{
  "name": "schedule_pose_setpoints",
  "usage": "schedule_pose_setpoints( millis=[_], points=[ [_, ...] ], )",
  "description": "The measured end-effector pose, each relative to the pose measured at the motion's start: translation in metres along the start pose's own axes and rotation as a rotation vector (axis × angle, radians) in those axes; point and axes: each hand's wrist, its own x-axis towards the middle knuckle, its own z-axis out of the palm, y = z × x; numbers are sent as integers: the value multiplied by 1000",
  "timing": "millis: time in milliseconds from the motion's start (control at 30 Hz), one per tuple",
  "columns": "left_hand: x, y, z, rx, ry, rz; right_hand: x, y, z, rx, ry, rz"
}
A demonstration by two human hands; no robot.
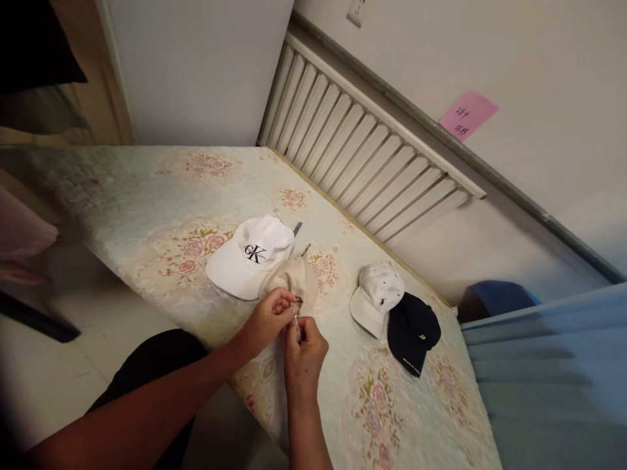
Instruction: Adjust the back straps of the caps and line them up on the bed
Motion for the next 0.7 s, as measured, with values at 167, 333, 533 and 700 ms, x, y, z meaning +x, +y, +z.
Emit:
schedule_pose_setpoints(
  millis=[167,333,533,700],
  points=[
    [-1,2,-4,-38,-157,-18,3,7,-5,151,-52,74],
    [-1,4,-7,-5,-200,11,2,16,-6,58,152,-17],
    [1,-2,-9,9,-221,23,1,11,-2,-202,231,-336],
    [1,-1,-9,145,-135,138,5,12,2,-304,240,-494]
  ],
)
